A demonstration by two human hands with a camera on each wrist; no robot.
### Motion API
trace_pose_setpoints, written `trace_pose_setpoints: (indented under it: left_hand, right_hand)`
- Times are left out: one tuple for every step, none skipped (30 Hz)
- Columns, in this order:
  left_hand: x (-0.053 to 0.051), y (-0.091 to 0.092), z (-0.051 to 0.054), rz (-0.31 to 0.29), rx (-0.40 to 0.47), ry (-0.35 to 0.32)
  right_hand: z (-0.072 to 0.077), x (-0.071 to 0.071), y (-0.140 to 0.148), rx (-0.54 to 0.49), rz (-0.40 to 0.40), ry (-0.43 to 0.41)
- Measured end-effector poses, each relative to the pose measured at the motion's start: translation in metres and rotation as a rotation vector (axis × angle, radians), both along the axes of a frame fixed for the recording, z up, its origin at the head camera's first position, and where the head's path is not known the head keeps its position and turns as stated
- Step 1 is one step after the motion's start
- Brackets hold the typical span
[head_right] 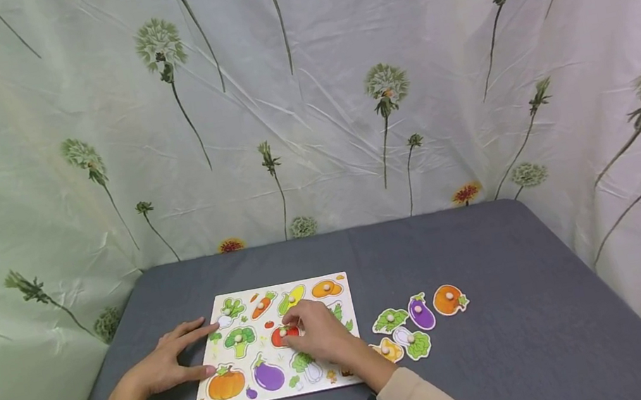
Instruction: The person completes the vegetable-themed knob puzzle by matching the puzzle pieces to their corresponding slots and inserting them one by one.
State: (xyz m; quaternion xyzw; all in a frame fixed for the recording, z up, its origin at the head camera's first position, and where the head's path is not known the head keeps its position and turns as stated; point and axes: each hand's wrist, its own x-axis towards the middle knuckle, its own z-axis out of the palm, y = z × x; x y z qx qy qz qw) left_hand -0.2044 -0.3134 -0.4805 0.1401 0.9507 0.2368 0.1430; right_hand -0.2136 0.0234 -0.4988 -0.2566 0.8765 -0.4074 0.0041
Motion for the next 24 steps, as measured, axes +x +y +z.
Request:
trace_pose_setpoints:
  left_hand:
    - [0.000, 0.000, 0.000, -0.001, 0.000, 0.001]
    - [0.000, 0.000, 0.000, -0.002, 0.000, 0.002]
    - [-0.001, 0.000, 0.000, -0.005, -0.003, 0.004]
    - [-0.001, 0.000, 0.000, -0.008, -0.005, 0.005]
    - [-0.001, 0.000, 0.000, -0.007, -0.005, 0.005]
    - [-0.001, 0.000, 0.000, -0.010, -0.008, 0.007]
    - [-0.001, 0.000, 0.000, -0.009, -0.008, 0.007]
    - [-0.001, 0.000, 0.000, -0.009, -0.009, 0.006]
    - [-0.001, 0.000, 0.000, -0.008, -0.008, 0.006]
    - [-0.002, 0.001, 0.000, -0.008, -0.008, 0.006]
    - [-0.002, 0.001, 0.000, -0.006, -0.005, 0.006]
    - [-0.002, 0.002, -0.001, -0.009, -0.003, 0.007]
    - [-0.002, 0.002, -0.001, -0.006, 0.002, 0.003]
    - [-0.002, 0.001, -0.001, -0.006, 0.003, -0.001]
    - [-0.001, 0.001, -0.001, -0.003, 0.004, -0.004]
    - [0.000, 0.000, -0.001, -0.001, 0.003, -0.004]
    - [0.001, -0.001, -0.001, 0.001, 0.003, -0.004]
    - [0.002, -0.002, -0.001, 0.004, 0.004, -0.005]
    - [0.003, -0.003, -0.001, 0.005, 0.006, -0.006]
    - [0.003, -0.004, 0.000, 0.003, 0.008, -0.002]
    - [0.003, -0.004, 0.000, -0.002, 0.014, 0.006]
    - [0.003, -0.004, 0.000, -0.009, 0.019, 0.014]
    - [0.002, -0.003, 0.000, -0.016, 0.025, 0.019]
    - [0.001, -0.002, 0.000, -0.022, 0.030, 0.022]
  right_hand:
    - [0.001, 0.000, 0.001, -0.005, 0.002, 0.011]
    - [0.001, -0.001, 0.003, -0.007, 0.001, 0.021]
    - [0.002, -0.001, 0.004, -0.008, 0.001, 0.032]
    - [0.003, -0.001, 0.005, -0.013, -0.001, 0.036]
    - [0.004, -0.001, 0.007, -0.018, -0.005, 0.037]
    - [0.004, -0.001, 0.008, -0.017, -0.011, 0.035]
    - [0.005, -0.001, 0.009, -0.018, -0.013, 0.039]
    - [0.006, 0.000, 0.011, -0.018, -0.019, 0.037]
    - [0.006, 0.000, 0.012, -0.018, -0.024, 0.038]
    - [0.007, 0.000, 0.014, -0.016, -0.030, 0.043]
    - [0.007, 0.000, 0.016, -0.015, -0.035, 0.053]
    - [0.007, 0.001, 0.018, -0.013, -0.041, 0.059]
    - [0.008, 0.001, 0.020, -0.012, -0.044, 0.066]
    - [0.008, 0.001, 0.022, -0.012, -0.046, 0.067]
    - [0.008, 0.001, 0.024, -0.010, -0.043, 0.072]
    - [0.008, 0.001, 0.026, -0.007, -0.038, 0.074]
    - [0.009, 0.001, 0.028, -0.008, -0.032, 0.073]
    - [0.009, 0.001, 0.030, -0.002, -0.030, 0.068]
    - [0.010, 0.001, 0.032, 0.002, -0.030, 0.066]
    - [0.011, 0.000, 0.034, 0.004, -0.031, 0.070]
    - [0.013, 0.000, 0.037, 0.012, -0.036, 0.077]
    - [0.014, -0.001, 0.040, 0.018, -0.044, 0.083]
    - [0.015, -0.001, 0.043, 0.022, -0.054, 0.093]
    - [0.016, -0.001, 0.046, 0.028, -0.065, 0.101]
